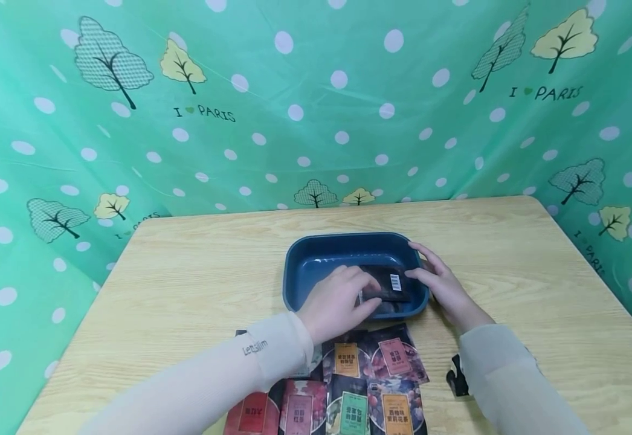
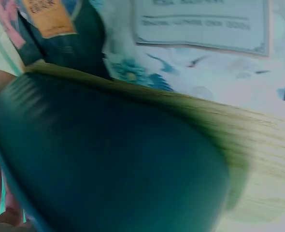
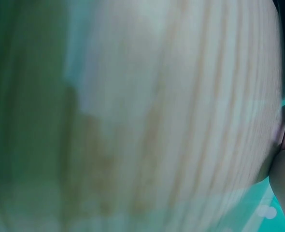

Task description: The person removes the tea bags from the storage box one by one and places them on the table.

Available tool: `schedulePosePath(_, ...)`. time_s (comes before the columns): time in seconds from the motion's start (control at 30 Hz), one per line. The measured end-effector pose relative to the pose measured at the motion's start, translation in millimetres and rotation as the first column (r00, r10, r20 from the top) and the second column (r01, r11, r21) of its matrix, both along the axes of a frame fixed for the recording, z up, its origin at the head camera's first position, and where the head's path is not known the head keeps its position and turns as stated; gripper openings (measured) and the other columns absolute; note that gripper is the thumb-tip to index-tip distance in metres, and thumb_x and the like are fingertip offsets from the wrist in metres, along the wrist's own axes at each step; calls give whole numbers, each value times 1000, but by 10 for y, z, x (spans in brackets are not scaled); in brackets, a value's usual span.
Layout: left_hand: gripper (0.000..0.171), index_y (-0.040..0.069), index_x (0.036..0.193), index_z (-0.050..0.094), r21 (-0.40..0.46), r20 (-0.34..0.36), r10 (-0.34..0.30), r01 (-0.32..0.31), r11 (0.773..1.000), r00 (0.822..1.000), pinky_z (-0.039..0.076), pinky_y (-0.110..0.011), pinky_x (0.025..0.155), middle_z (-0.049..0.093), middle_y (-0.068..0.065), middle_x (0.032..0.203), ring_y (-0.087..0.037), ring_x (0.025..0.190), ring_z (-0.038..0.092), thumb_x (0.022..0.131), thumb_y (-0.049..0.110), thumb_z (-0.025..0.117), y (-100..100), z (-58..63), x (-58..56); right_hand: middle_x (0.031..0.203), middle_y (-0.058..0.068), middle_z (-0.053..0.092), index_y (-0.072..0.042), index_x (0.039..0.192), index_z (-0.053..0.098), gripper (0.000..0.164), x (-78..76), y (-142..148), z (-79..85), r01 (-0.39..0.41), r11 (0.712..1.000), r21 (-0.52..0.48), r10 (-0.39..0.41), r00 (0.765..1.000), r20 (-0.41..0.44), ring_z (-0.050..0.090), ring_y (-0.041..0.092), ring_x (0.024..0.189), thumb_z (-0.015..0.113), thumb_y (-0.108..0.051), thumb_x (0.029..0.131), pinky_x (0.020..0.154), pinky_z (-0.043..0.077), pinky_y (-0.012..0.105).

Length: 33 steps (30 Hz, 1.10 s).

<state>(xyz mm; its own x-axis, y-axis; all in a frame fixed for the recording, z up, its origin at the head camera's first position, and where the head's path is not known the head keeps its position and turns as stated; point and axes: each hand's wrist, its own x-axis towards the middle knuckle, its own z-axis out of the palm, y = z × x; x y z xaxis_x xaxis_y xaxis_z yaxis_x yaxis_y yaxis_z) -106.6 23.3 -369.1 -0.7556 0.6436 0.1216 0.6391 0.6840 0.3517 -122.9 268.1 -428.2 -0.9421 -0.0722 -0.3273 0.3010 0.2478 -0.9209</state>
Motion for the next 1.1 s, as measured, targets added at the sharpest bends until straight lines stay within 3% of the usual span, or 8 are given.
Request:
schedulePosePath(0.17,27,24,121,67,-42,12,33,-32,999,999,51,-24,93,66,7,119,-11,108,57,97,36,64,34,-54,-89,165,21,3,-35,159,11,74,-5,-5,-10,10,1000,18,-10,1000,20,8,50,149,55,-31,100,114,9,70)
schedulePosePath(0.37,37,25,128,64,-154,56,32,-23,988,998,51,-25,92,63,5,128,-12,110,55,94,39,67,127,-107,-160,165,23,4,-35,159,11,74,-10,2,-12,13,1000,13,-13,1000,27,11,51,148,55,-31,100,114,11,71)
schedulePosePath(0.5,41,26,132,62,-188,47,22,-12,982,999,50,-26,96,62,7,132,-12,114,55,94,40,67,181,-159,-197,165,22,3,-35,159,13,73,-4,-1,-14,14,1000,12,-14,1000,19,11,50,148,55,-31,100,114,11,70)
schedulePosePath(0.6,46,25,136,60,-173,59,30,-19,985,998,50,-28,97,60,8,137,-13,118,55,93,39,69,212,-202,-243,166,21,3,-35,159,13,73,-3,-5,-14,15,1000,10,-15,1000,19,10,50,149,55,-31,100,114,11,70)
schedulePosePath(0.8,60,26,143,53,-121,152,63,-45,992,986,47,-28,100,56,10,143,-13,120,52,89,40,73,236,-335,-356,165,23,6,-36,159,13,72,-6,-13,-20,9,1000,-3,-9,1000,20,14,51,148,55,-32,100,114,13,70)
schedulePosePath(1.1,69,28,144,52,-133,185,109,-85,987,977,48,-34,95,56,12,142,-16,117,50,83,46,78,261,-442,-412,164,25,7,-35,159,15,71,4,6,-18,10,1000,-5,-10,1000,6,15,50,148,55,-29,100,115,13,68)
